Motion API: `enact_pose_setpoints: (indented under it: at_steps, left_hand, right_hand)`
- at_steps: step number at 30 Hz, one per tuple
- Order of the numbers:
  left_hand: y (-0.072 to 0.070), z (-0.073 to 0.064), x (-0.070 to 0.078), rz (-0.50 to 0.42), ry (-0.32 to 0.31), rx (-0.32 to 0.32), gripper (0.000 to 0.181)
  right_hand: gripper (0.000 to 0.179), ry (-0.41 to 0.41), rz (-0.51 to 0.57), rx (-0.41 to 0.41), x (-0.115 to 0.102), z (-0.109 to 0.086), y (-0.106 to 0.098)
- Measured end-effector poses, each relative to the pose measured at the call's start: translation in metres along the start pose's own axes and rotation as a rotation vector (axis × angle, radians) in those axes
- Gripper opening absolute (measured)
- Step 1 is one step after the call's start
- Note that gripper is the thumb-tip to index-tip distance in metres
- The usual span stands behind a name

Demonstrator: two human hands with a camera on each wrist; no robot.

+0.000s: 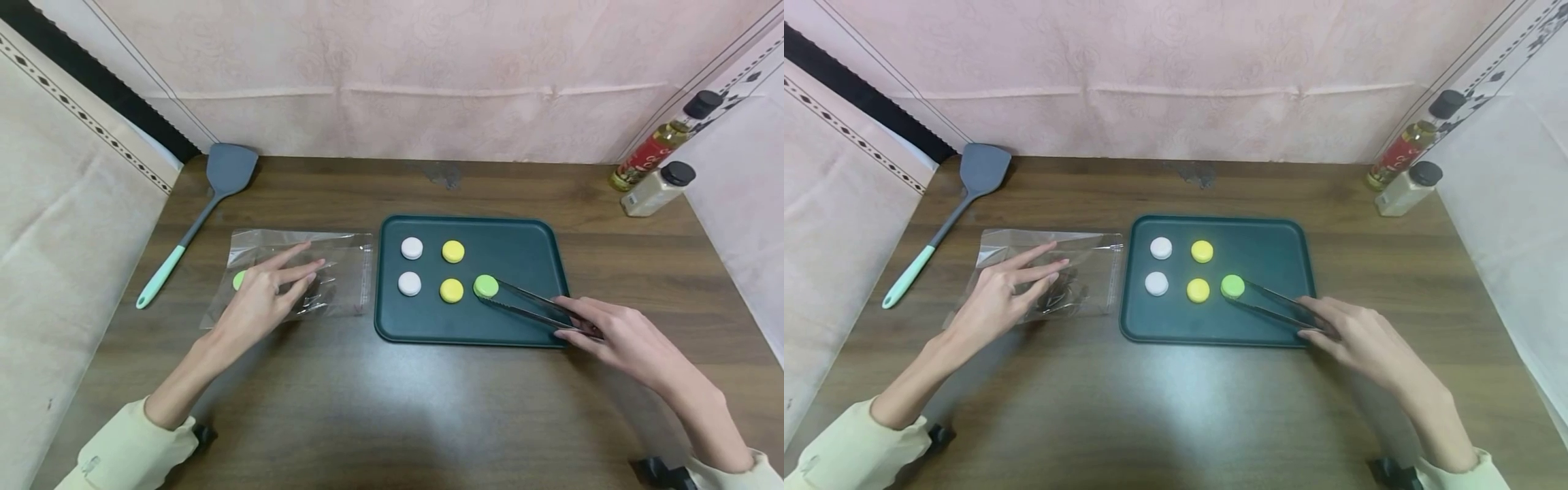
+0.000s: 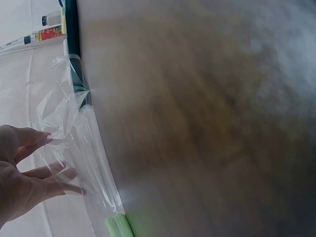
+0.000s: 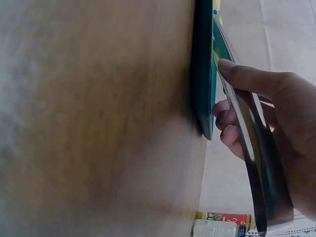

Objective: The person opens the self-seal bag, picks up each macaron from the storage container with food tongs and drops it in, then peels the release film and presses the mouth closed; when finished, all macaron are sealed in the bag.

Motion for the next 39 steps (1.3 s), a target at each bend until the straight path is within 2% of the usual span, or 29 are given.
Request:
enact_pose_setpoints:
  at_steps: [8,14,20,24,29,34,39]
  left_hand:
    - [0.001,0.000,0.000,0.010,0.002,-0.007,0.028]
    - [0.001,-0.001,0.000,0.019,0.008,-0.002,0.028]
    - [0.001,-0.001,0.001,0.018,0.007,-0.002,0.028]
    - [0.000,-0.001,0.001,0.017,0.004,-0.003,0.028]
    - [-0.001,-0.002,0.003,-0.003,-0.014,-0.019,0.029]
    - [-0.002,-0.004,0.003,-0.006,-0.031,-0.024,0.030]
    - [-0.004,-0.004,0.005,0.001,-0.010,-0.007,0.030]
  right_hand:
    - [0.052,-0.039,0.034,0.032,0.001,0.001,-0.005]
    - [0.057,-0.042,0.082,0.004,-0.008,0.012,-0.008]
    - [0.052,-0.092,0.131,-0.077,-0.037,0.036,-0.005]
    - [0.047,-0.121,0.166,-0.157,-0.061,0.058,0.004]
    - [0.045,-0.133,0.153,-0.240,-0.089,0.083,0.018]
    - [0.045,-0.139,0.155,-0.263,-0.110,0.104,0.033]
    - [0.043,-0.153,0.151,-0.263,-0.132,0.126,0.049]
Point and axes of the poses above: each hand's wrist, its own z-axis towards the middle knuckle, its own y-axis out of the palm, x = y × z, the point moved 6 cm from there along z, towards the middle knuckle, and after that the axes turned 11 degrees about y, right-handed, at the moved point
